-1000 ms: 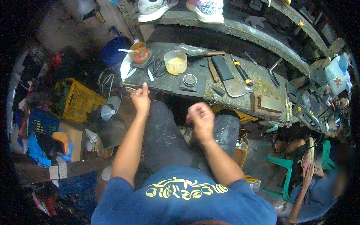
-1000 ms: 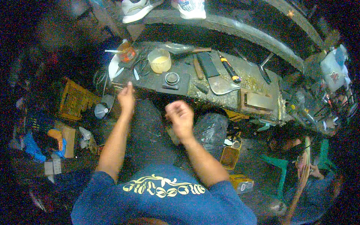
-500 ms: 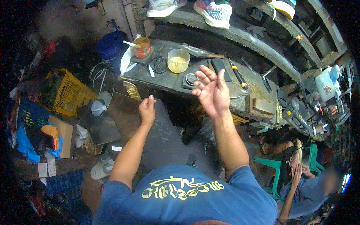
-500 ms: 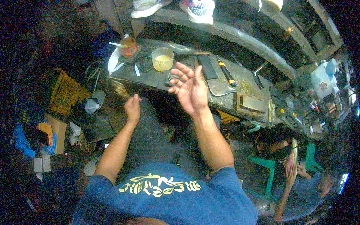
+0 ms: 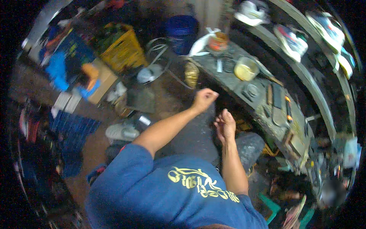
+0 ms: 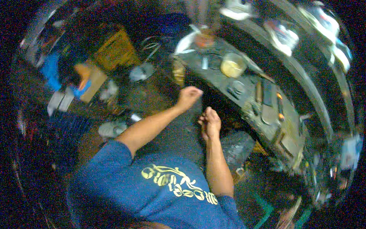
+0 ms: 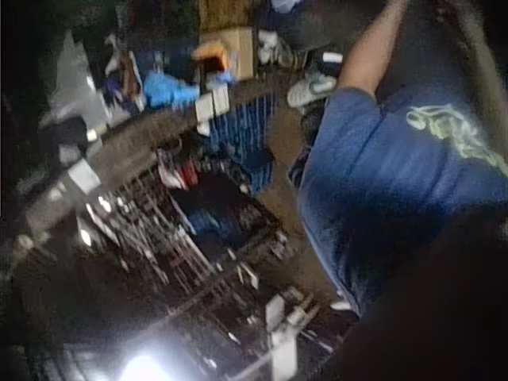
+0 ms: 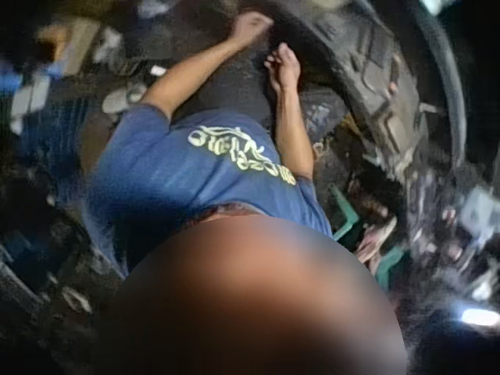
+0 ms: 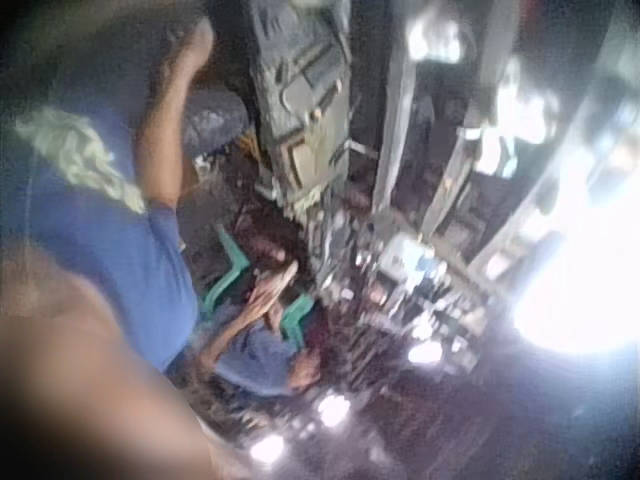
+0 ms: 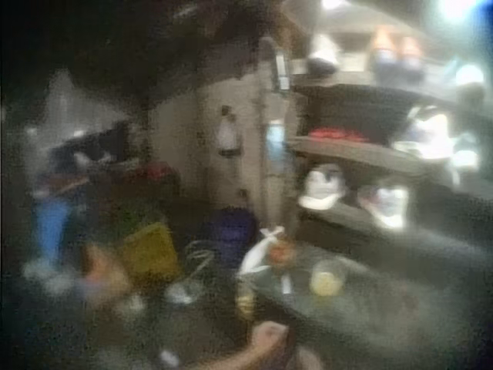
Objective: The person holds a white sneaker and uses a small white tool to scrape and clean the upper mesh and side panels. They repeatedly dip the tool into a small container of liquid and continue cleaning the shoe surface. The person places the shoe on a shelf and then handles a small plastic bag and a blue cloth.
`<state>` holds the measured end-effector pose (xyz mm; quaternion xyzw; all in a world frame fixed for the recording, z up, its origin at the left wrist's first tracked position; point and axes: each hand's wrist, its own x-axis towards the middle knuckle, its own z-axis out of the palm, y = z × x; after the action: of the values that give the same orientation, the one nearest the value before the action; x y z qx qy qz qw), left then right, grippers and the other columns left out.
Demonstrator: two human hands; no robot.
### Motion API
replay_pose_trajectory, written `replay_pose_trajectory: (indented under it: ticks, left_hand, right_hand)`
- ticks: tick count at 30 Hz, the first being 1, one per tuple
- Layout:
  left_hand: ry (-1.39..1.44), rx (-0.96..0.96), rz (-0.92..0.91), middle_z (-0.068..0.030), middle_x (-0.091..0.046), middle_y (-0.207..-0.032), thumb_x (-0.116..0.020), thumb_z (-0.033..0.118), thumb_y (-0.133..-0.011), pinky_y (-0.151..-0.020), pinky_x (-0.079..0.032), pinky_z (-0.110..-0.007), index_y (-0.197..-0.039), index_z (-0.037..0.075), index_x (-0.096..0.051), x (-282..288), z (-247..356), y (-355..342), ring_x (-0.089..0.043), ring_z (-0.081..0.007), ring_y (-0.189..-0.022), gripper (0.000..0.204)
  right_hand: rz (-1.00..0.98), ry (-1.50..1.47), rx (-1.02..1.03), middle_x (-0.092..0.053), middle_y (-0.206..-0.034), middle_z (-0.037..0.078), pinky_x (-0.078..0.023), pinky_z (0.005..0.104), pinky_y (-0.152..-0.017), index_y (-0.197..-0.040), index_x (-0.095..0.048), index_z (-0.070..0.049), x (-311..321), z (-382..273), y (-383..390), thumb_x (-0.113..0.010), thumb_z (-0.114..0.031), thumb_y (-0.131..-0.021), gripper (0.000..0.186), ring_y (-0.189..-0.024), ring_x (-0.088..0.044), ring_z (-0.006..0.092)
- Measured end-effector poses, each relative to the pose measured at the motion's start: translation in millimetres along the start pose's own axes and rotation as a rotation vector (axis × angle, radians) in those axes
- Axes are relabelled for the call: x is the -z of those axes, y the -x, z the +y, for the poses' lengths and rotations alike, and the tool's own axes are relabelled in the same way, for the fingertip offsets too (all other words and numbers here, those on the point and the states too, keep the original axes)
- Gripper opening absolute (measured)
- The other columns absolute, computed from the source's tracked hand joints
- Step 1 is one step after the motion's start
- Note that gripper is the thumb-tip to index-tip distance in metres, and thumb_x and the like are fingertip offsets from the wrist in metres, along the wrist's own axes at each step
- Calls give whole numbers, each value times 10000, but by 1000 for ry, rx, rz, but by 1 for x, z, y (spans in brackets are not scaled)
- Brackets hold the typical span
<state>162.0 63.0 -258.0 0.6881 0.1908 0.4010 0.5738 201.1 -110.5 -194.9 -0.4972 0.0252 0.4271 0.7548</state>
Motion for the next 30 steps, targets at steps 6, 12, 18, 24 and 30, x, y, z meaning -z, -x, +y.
replay_pose_trajectory:
  ticks: [6, 12, 18, 24, 30]
  left_hand:
    - [-25, 164, -535, -29, -721, -899, -743, 241, -962, -747, -549, -280, -1048, 41, -735, -3, 10, 19, -661, -90, -829, 218]
    - [-106, 11, -594, -91, -752, -955, -699, 147, -982, -812, -582, -327, -1086, 7, -738, -1, -1, 10, -727, -166, -917, 179]
    - [-156, 118, -566, -156, -768, -1011, -682, 148, -969, -884, -573, -400, -1088, 14, -752, -3, -3, 11, -737, -293, -983, 193]
    - [-438, 25, -445, -205, -737, -1053, -611, 116, -964, -896, -532, -510, -1014, 20, -733, -17, -14, 15, -687, -413, -1041, 163]
    - [-554, -132, -405, -222, -711, -1007, -599, 115, -955, -866, -511, -543, -940, 5, -668, -23, -32, 16, -655, -453, -1017, 131]
  right_hand:
    - [-72, 186, 176, -610, -814, -10, -500, 251, -585, -1022, -641, -79, 37, 26, -41, -638, -389, -1043, 311, -684, -586, 104]
    - [5, 156, 80, -687, -977, 72, -549, 259, -586, -1105, -649, -28, 33, 20, -39, -457, -561, -1078, 567, -701, -604, 121]
    - [8, 238, 96, -661, -1041, 36, -487, 281, -626, -1230, -659, -43, 32, 17, -39, -466, -562, -1076, 575, -769, -559, 117]
    - [-9, 533, 192, -684, -1079, 24, -487, 266, -589, -1354, -663, -83, 38, 29, -51, -493, -521, -1082, 544, -725, -544, 93]
    - [11, 653, 288, -659, -947, 4, -473, 270, -659, -1284, -722, -76, 51, 38, -64, -485, -514, -1086, 535, -739, -533, 84]
